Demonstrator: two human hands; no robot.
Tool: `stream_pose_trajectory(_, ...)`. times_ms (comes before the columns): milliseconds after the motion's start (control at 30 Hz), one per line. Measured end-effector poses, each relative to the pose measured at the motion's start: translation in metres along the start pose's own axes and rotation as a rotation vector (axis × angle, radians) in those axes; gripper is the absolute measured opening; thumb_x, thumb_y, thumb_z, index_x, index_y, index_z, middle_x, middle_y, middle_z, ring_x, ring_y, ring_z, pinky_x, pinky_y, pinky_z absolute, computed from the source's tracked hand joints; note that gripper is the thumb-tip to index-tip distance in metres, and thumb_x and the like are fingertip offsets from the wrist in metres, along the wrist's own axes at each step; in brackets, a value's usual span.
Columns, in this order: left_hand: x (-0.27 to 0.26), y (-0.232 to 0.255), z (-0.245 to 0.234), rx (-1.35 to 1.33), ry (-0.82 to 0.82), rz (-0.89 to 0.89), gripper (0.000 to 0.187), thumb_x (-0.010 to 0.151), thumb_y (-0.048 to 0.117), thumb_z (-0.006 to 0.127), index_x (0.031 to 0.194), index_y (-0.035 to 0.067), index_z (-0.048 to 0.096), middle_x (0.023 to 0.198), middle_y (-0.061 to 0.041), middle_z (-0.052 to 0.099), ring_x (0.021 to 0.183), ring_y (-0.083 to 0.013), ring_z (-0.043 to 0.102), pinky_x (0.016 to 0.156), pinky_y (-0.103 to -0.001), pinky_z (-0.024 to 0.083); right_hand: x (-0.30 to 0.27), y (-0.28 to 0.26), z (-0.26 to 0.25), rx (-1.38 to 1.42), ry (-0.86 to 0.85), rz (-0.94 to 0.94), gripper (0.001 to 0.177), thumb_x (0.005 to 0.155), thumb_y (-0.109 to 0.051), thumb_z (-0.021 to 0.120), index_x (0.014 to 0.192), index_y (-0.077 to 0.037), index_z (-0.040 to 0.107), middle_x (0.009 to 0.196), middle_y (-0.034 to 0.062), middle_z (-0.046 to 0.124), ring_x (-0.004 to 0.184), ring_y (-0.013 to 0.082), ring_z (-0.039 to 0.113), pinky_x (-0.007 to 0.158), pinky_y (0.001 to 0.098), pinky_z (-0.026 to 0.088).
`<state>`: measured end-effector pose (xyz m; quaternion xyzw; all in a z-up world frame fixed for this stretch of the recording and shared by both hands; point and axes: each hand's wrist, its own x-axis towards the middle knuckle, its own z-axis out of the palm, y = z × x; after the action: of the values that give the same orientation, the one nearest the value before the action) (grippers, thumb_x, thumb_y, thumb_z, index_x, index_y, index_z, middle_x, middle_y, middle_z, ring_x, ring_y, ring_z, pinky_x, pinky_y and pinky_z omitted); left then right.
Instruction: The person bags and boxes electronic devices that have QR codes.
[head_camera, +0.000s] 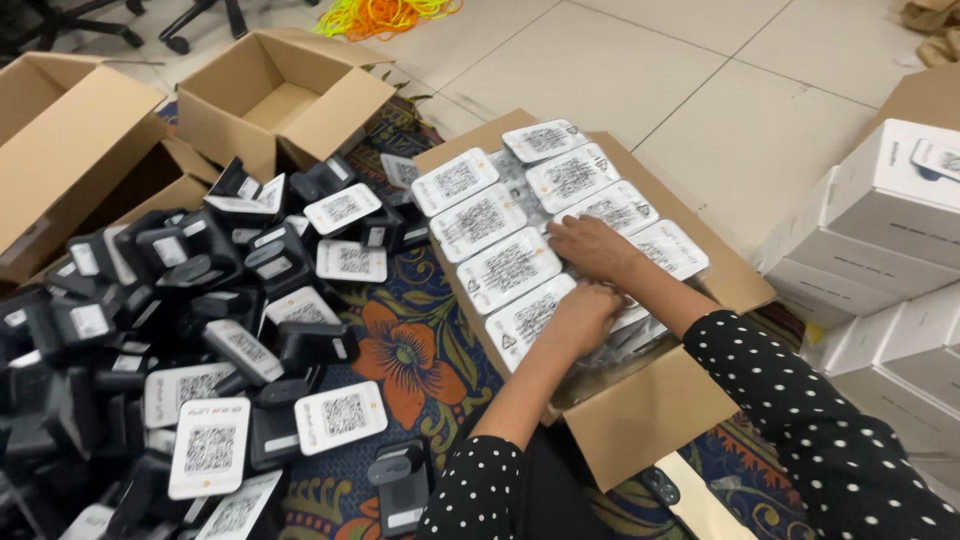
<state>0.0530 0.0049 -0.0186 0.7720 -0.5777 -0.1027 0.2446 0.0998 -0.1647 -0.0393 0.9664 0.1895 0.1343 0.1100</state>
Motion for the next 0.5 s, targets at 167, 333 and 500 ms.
stream_pose_trajectory(167, -0.112, -0.047, -0.039, 0.218, 0.196, -0.036, 0.035, 0.097, 0.019, 0.062, 0.129, 0.004, 0.063, 0.138, -0.016, 0.061, 0.134, -0.0332, 0.054, 0.117, -0.047, 0.04, 0.026, -0.082, -0.062, 0.15, 0.049, 0.335, 0.022, 0.091, -0.007, 0.063, 0.111, -0.008, 0.07, 0.127, 0.0096, 0.063, 0.117, 0.0274, 0.061, 0.101, 0.0419, 0.047)
stream_pose_trajectory(333, -0.283, -0.125, -0.052, 0.39, 0.384, -0.273, 0.051, 0.093, 0.019, 0.066, 0.14, 0.002, 0.055, 0.149, -0.021, 0.05, 0.139, -0.0376, 0.046, 0.118, -0.051, 0.034, 0.062, -0.191, -0.086, 0.354, 0.37, 0.12, 0.031, 0.089, -0.008, 0.065, 0.119, -0.004, 0.064, 0.127, 0.0159, 0.06, 0.119, 0.0341, 0.057, 0.105, 0.0505, 0.042)
stream_pose_trajectory(500, -0.436, -0.145, -0.033, 0.443, 0.338, -0.752, 0.067, 0.087, 0.024, 0.073, 0.142, -0.005, 0.049, 0.15, -0.032, 0.041, 0.137, -0.0454, 0.042, 0.113, -0.052, 0.034, 0.114, -0.337, -0.049, 0.593, -0.253, -0.114, 0.064, 0.081, -0.038, 0.078, 0.131, -0.007, 0.054, 0.132, 0.0161, 0.056, 0.126, 0.0376, 0.053, 0.102, 0.0581, 0.042)
